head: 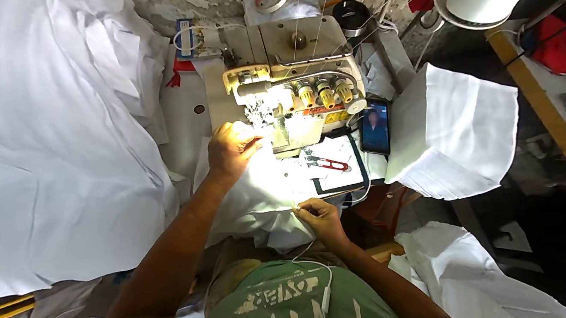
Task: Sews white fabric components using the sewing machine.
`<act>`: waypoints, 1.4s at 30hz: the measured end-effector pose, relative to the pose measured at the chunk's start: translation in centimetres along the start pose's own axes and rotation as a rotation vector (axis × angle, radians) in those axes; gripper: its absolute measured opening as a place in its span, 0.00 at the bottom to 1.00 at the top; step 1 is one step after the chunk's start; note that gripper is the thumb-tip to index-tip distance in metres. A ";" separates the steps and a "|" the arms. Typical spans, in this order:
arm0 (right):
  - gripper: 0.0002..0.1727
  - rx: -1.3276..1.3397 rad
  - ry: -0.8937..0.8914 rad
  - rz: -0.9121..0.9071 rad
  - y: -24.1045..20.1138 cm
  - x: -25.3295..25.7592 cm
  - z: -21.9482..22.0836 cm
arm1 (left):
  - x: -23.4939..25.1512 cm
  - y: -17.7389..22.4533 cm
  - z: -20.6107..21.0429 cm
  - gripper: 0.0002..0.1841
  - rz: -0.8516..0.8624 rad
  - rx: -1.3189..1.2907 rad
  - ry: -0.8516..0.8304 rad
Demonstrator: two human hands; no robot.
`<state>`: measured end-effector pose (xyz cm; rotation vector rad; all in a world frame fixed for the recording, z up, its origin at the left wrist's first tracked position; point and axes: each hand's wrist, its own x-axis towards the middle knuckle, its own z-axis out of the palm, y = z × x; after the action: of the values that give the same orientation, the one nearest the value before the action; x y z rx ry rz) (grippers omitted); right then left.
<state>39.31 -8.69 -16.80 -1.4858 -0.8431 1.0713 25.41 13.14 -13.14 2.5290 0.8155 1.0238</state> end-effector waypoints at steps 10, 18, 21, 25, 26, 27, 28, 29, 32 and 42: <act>0.02 0.016 0.047 -0.066 0.2 -0.3 0.3 | -0.3 2.5 -0.7 0.08 -0.040 0.183 -0.002; 0.02 0.015 0.089 -0.135 -1.1 0.3 -0.2 | -3.6 5.8 0.7 0.10 -0.124 0.365 -0.066; 0.02 0.001 0.104 -0.163 -1.6 0.9 -0.2 | -3.1 5.6 1.1 0.11 -0.134 0.375 -0.033; 0.02 -0.023 0.119 -0.176 -2.1 1.4 -0.1 | -2.5 5.1 1.5 0.12 -0.150 0.369 -0.018; 0.02 -0.029 0.120 -0.173 -2.3 1.5 -0.1 | -2.4 5.0 1.6 0.12 -0.149 0.383 -0.016; 0.03 -0.035 0.121 -0.167 -2.4 1.6 0.0 | -2.3 5.0 1.6 0.13 -0.150 0.396 -0.018; 0.03 -0.037 0.124 -0.162 -2.5 1.6 -0.1 | -2.2 4.9 1.7 0.13 -0.148 0.405 -0.014; 0.03 -0.042 0.129 -0.162 -2.5 1.7 -0.1 | -2.1 4.9 1.7 0.13 -0.141 0.408 -0.009; 0.03 -0.074 0.149 -0.188 -2.3 1.6 -0.1 | -2.1 4.8 1.7 0.13 -0.138 0.378 -0.015; 0.02 -0.028 0.191 -0.227 -2.5 0.6 1.3 | -3.6 6.2 1.0 0.15 -0.175 0.355 -0.079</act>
<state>38.43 -7.21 -14.50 -1.4508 -0.8695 0.7406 26.43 5.95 -12.94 2.6994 1.2655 0.7742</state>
